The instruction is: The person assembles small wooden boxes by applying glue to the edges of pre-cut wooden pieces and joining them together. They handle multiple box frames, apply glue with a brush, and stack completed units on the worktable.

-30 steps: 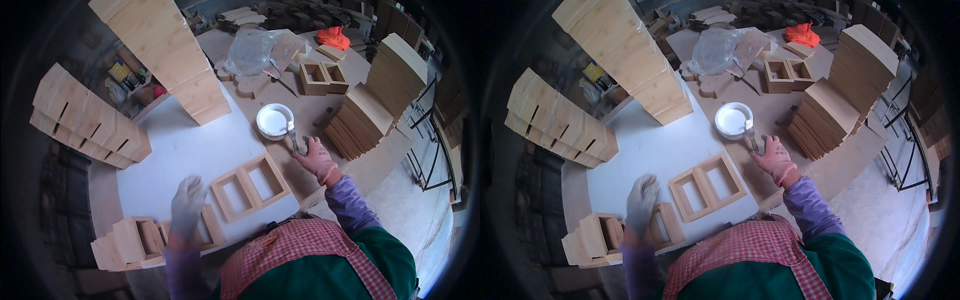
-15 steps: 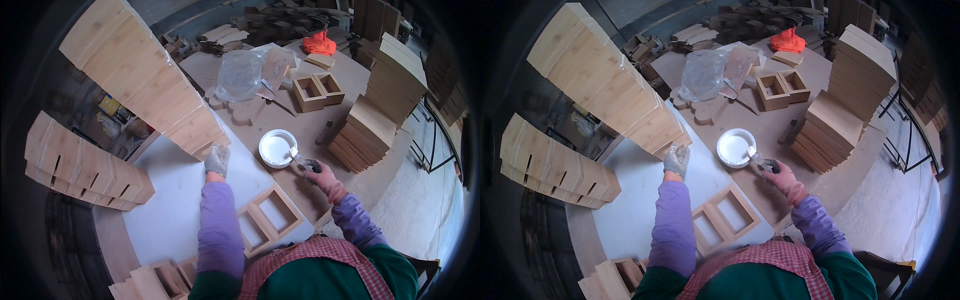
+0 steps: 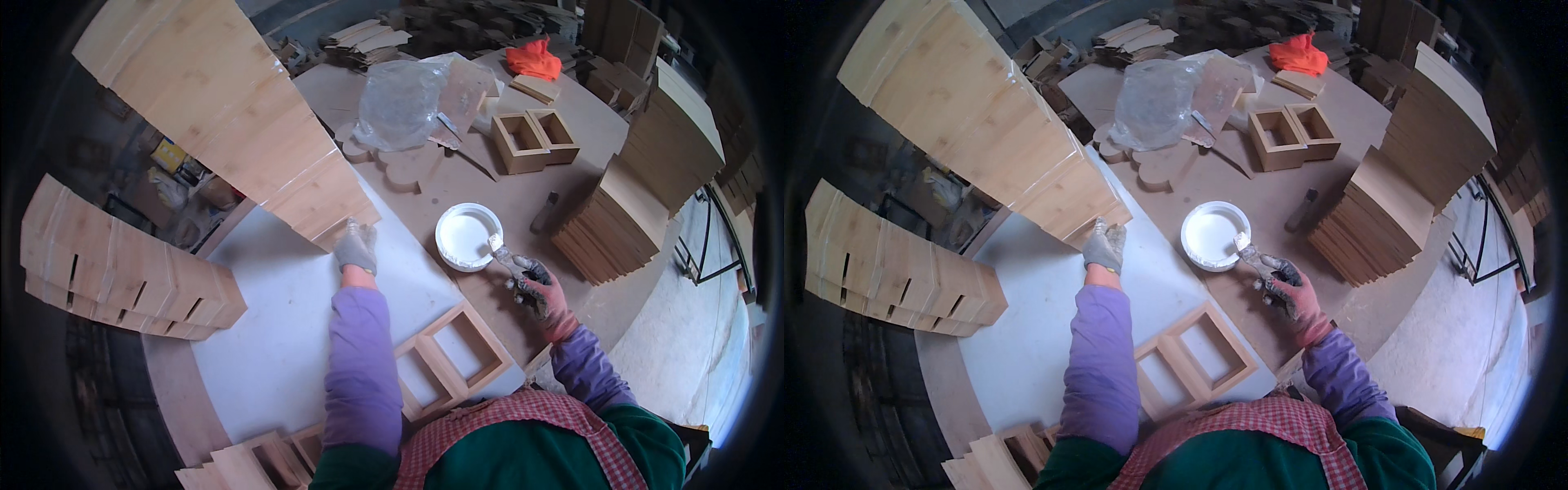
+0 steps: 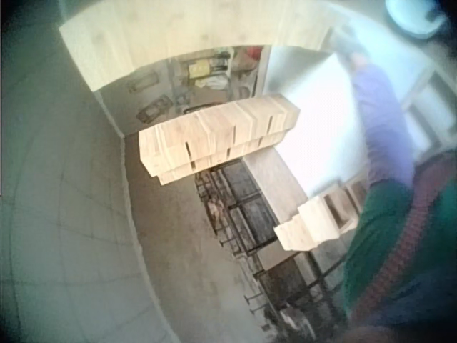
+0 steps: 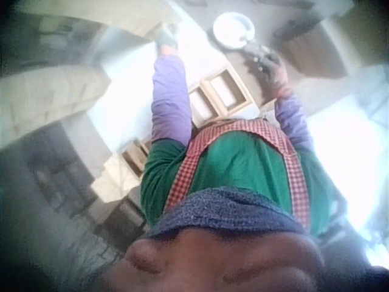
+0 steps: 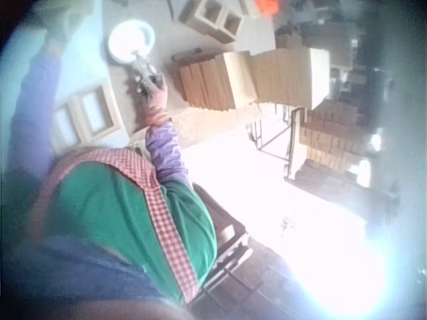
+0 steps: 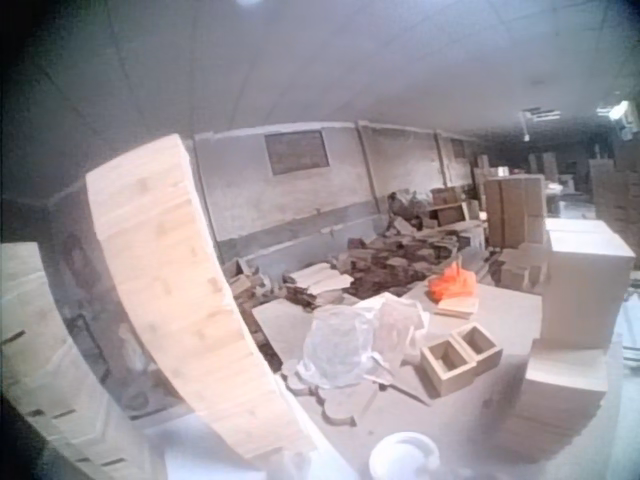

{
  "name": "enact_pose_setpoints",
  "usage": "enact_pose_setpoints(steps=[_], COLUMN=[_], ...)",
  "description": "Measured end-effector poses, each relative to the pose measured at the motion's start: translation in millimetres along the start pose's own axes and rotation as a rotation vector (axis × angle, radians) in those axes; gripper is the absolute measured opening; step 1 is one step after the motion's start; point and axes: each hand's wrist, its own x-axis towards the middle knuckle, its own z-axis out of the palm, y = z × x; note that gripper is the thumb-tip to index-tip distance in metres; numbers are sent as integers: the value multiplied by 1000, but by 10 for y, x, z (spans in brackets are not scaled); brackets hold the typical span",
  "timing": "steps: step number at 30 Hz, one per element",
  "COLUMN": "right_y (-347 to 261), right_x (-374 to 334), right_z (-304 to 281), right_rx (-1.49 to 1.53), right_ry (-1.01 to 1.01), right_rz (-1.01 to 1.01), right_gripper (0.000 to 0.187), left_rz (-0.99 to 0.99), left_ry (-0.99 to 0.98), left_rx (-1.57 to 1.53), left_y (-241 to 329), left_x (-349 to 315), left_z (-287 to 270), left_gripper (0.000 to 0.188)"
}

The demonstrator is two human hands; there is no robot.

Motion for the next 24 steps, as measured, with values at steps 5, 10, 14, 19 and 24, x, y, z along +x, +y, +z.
enact_pose_setpoints(steps=[5,10,14,19,24], right_y=[102,-205,-687,-937,-1047], right_x=[-9,-83,56,1033,2085], right_z=[82,312,584,1594,2641], right_rx=[-512,-1134,-1404,-1261,-1293], right_ry=[121,155,165,-73,-367], right_rz=[-82,-48,-422,-718,-377], right_gripper=[44,41,39,51,50], left_rz=[-18,-24,-12,1152,907], left_ry=[35,-102,-359,-146,-72], left_rx=[43,95,405,877,1346], left_y=[37,99,541,1331,1873], left_x=[105,-10,-323,-472,-583], left_z=[116,-14,-396,-196,246], left_gripper=[45,40,27,47,54])
